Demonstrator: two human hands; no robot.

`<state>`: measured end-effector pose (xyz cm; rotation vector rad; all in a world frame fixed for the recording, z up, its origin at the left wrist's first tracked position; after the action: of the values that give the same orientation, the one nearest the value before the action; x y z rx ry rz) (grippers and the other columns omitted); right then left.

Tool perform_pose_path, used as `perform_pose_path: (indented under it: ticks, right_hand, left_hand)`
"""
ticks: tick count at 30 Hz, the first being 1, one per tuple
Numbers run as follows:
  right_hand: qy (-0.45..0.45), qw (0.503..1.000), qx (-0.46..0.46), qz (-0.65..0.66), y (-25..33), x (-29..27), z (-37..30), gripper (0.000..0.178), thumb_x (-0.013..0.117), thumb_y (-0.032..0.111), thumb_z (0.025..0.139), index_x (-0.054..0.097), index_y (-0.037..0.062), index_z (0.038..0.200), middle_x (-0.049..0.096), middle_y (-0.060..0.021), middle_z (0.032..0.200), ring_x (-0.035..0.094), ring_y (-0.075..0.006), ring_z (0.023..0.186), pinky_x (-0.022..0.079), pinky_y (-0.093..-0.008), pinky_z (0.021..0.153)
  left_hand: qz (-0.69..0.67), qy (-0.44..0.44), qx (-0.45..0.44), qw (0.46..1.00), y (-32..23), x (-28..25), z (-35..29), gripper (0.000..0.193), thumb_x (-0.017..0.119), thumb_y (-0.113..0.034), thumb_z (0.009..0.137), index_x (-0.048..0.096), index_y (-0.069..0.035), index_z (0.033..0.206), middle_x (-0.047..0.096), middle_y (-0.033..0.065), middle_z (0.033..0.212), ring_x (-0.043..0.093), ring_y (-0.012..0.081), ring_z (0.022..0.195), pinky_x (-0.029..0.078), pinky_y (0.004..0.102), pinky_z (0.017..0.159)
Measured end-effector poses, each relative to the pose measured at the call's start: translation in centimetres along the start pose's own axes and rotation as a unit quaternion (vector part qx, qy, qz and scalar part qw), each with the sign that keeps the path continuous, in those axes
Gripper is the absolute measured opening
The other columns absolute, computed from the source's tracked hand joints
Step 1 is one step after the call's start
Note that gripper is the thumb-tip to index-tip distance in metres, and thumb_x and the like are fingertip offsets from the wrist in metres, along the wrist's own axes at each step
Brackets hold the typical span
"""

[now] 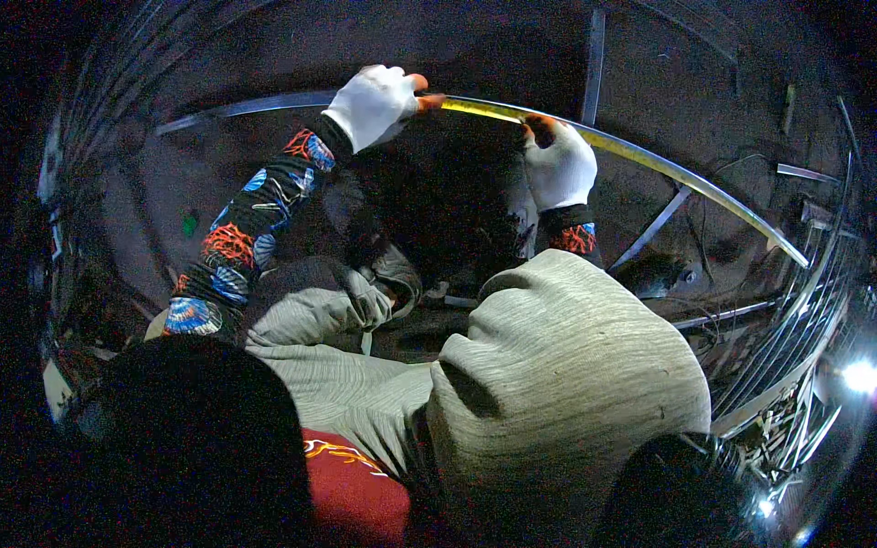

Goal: Measuring a metal frame with a tape measure and square, then using an angle grinder to trim components.

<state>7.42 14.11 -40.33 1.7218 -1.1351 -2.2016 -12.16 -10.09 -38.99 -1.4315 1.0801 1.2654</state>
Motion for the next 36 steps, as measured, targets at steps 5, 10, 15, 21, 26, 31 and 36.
perform_pose_path:
  ticks: [5, 10, 15, 21, 26, 31, 36]
  right_hand:
    - [-0.007, 1.0, 0.0, -0.016, 1.2, -0.7, 0.4, 0.021, 0.079, 0.025, 0.088, 0.081, 0.0129, 0.104, 0.078, -0.012, 0.1, 0.075, -0.0331, 0.092, 0.059, -0.0394, 0.083]
    - [0.001, 0.999, 0.02, 0.024, 1.1, -0.1, 0.4, 0.022, 0.08, 0.024, 0.088, 0.081, 0.0113, 0.106, 0.078, -0.0123, 0.1, 0.076, -0.0309, 0.093, 0.059, -0.0372, 0.085]
    - [-0.008, 0.995, 0.017, 0.1, 1.1, 0.8, 0.5, 0.025, 0.081, 0.017, 0.087, 0.081, 0.0113, 0.112, 0.079, -0.0105, 0.102, 0.078, -0.0265, 0.094, 0.061, -0.0338, 0.083]
    - [-0.001, 0.999, -0.019, 0.027, 2.3, 0.4, 1.1, 0.024, 0.081, 0.011, 0.088, 0.082, 0.0097, 0.112, 0.08, -0.0112, 0.1, 0.079, -0.0212, 0.094, 0.061, -0.0316, 0.085]
    - [-0.006, 0.998, -0.054, 0.016, 2.0, 0.9, 1.5, 0.023, 0.081, 0.013, 0.088, 0.082, 0.0109, 0.111, 0.079, -0.0107, 0.095, 0.078, -0.0237, 0.087, 0.06, -0.0325, 0.079]
    - [-0.013, 0.997, -0.079, -0.007, 1.6, 1.7, 1.6, 0.021, 0.081, 0.014, 0.088, 0.082, 0.0121, 0.109, 0.077, -0.0114, 0.092, 0.077, -0.0259, 0.081, 0.059, -0.0343, 0.074]
    - [-0.005, 0.997, -0.073, -0.012, 1.7, 1.5, 1.6, 0.02, 0.08, 0.016, 0.089, 0.082, 0.0126, 0.109, 0.077, -0.0112, 0.092, 0.077, -0.0267, 0.083, 0.059, -0.0346, 0.075]
  left_hand:
    - [-0.018, -0.047, -0.027, 0.998, 0.1, 1.3, -0.1, 0.025, 0.065, -0.017, 0.098, 0.077, -0.025, 0.118, 0.072, 0.0033, 0.11, 0.072, 0.0284, 0.093, 0.06, 0.0441, 0.081]
    - [-0.009, 0.061, -0.02, 0.998, 0.3, 0.3, 0.4, 0.041, 0.065, -0.017, 0.098, 0.068, -0.033, 0.135, 0.073, 0.0024, 0.128, 0.072, 0.0277, 0.1, 0.061, 0.042, 0.084]
    - [-0.052, 0.006, -0.007, 0.999, 0.6, 0.2, 0.6, 0.035, 0.069, -0.013, 0.091, 0.076, -0.025, 0.123, 0.073, 0.0061, 0.1, 0.074, 0.0303, 0.09, 0.061, 0.0449, 0.079]
    - [-0.063, 0.025, -0.012, 0.998, 0.6, 0.2, 0.9, 0.038, 0.072, -0.014, 0.087, 0.075, -0.022, 0.124, 0.073, 0.005, 0.096, 0.074, 0.0292, 0.09, 0.061, 0.0435, 0.082]
    - [-0.065, 0.003, -0.001, 0.998, 0.6, 0.1, 0.7, 0.037, 0.071, -0.015, 0.087, 0.075, -0.022, 0.123, 0.073, 0.0048, 0.097, 0.074, 0.029, 0.09, 0.06, 0.0429, 0.081]
    - [-0.056, 0.005, 0.005, 0.998, 0.7, 0.4, 0.7, 0.036, 0.07, -0.015, 0.089, 0.075, -0.021, 0.124, 0.073, 0.0048, 0.097, 0.074, 0.0294, 0.09, 0.06, 0.0431, 0.081]
    - [-0.041, 0.013, -0.001, 0.999, 0.4, 0.0, 0.8, 0.034, 0.069, -0.014, 0.091, 0.075, -0.021, 0.123, 0.073, 0.0051, 0.097, 0.074, 0.0294, 0.09, 0.06, 0.0438, 0.081]
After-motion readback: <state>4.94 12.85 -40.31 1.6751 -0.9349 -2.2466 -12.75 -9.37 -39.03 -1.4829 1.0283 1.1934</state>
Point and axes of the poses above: each hand's wrist, its own z-axis towards the middle knuckle, its own x-axis out of the palm, y = z × x, the point moved 1 cm from there along z, towards the middle knuckle
